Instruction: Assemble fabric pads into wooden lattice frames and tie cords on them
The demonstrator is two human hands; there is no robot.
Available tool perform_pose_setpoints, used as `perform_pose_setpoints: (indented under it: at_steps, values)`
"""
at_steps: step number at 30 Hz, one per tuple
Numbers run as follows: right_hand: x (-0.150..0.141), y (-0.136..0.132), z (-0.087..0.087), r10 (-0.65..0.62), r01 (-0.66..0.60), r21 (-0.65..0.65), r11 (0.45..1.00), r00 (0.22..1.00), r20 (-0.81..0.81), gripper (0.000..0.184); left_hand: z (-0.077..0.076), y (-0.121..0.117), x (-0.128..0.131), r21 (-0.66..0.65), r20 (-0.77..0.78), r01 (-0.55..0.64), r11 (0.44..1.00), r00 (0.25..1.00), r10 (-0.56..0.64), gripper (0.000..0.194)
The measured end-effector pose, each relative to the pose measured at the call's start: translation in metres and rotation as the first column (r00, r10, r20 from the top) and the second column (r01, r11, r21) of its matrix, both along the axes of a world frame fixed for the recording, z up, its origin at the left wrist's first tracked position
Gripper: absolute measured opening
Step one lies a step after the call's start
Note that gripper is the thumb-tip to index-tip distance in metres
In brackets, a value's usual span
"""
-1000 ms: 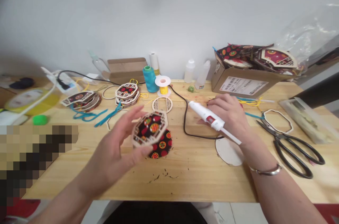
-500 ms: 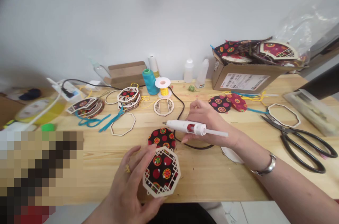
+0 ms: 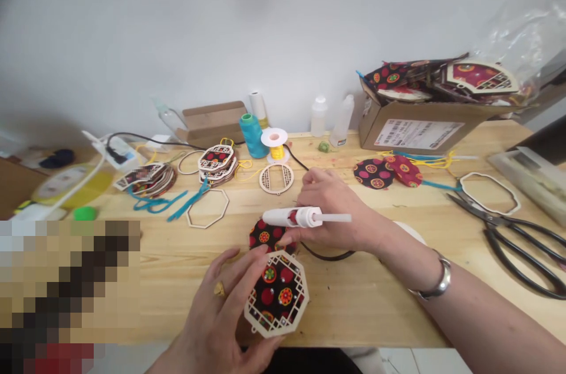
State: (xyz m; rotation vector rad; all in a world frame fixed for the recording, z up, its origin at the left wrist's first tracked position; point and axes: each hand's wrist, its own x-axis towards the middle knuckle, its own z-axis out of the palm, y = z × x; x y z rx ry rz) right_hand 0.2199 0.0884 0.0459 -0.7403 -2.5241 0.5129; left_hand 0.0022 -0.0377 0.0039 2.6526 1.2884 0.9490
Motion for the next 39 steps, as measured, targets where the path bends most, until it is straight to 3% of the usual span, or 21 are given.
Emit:
perform_pose_setpoints:
  at_steps: [17, 29, 39]
  values:
    - [-0.001, -0.002, -0.017, -0.051, 0.051, -0.029, 0.998, 0.999, 0.017, 0.048, -0.012, -0.001, -0.002, 0.003, 0.007, 0.017, 1.0, 1.0, -0.017, 0.075]
    - [-0.003, 0.001, -0.024, -0.031, 0.031, 0.0, 1.0, 0.999, 0.025, 0.047, -0.007, -0.002, -0.001, -0.003, 0.002, 0.001, 1.0, 1.0, -0.001, 0.073]
    - [0.001, 0.001, -0.018, -0.073, 0.074, -0.031, 0.997, 0.996, 0.048, 0.05, -0.007, -0.001, 0.0, -0.016, 0.024, 0.003, 1.0, 1.0, -0.002, 0.076]
